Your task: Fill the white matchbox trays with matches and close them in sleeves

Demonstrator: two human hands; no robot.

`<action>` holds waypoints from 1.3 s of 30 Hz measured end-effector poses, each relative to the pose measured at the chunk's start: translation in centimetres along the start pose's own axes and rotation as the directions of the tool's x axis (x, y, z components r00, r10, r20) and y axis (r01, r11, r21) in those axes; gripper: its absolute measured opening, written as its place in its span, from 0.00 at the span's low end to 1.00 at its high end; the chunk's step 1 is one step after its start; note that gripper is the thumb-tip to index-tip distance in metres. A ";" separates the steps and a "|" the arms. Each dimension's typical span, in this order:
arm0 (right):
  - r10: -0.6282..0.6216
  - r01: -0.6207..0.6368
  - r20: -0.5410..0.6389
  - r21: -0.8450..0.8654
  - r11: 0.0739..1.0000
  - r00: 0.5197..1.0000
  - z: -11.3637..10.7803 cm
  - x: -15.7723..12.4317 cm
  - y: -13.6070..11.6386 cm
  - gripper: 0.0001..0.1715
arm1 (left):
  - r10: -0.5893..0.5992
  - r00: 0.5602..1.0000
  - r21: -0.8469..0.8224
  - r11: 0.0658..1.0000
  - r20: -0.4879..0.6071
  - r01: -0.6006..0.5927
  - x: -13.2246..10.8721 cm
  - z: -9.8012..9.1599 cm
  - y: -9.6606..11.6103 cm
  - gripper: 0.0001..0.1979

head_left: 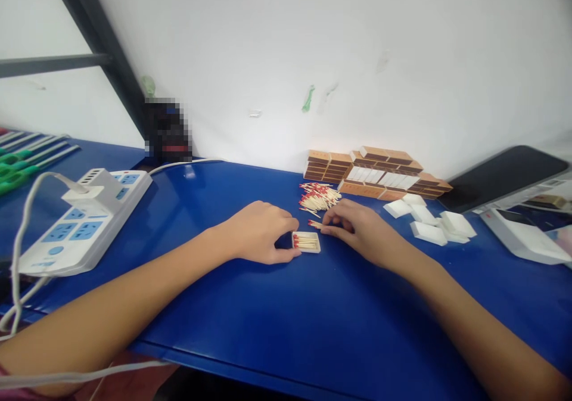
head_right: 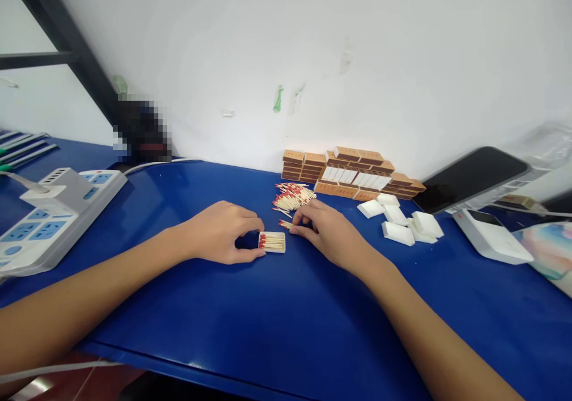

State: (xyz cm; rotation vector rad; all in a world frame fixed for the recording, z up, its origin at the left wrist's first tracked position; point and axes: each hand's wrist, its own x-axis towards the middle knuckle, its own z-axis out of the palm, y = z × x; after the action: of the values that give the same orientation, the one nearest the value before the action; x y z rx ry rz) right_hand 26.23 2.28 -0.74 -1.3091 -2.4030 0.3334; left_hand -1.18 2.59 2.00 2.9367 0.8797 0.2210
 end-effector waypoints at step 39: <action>-0.013 0.009 0.134 0.031 0.999 0.991 -0.3 -0.8 -4.5 0.06 | 0.001 1.000 0.023 1.000 -0.014 0.000 -0.1 -0.2 0.0 0.16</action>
State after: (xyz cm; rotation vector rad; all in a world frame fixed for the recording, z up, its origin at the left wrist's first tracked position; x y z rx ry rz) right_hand 23.39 -0.78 1.04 -1.2978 -2.5043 0.4662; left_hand -1.28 2.53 2.20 2.9602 0.8896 0.2327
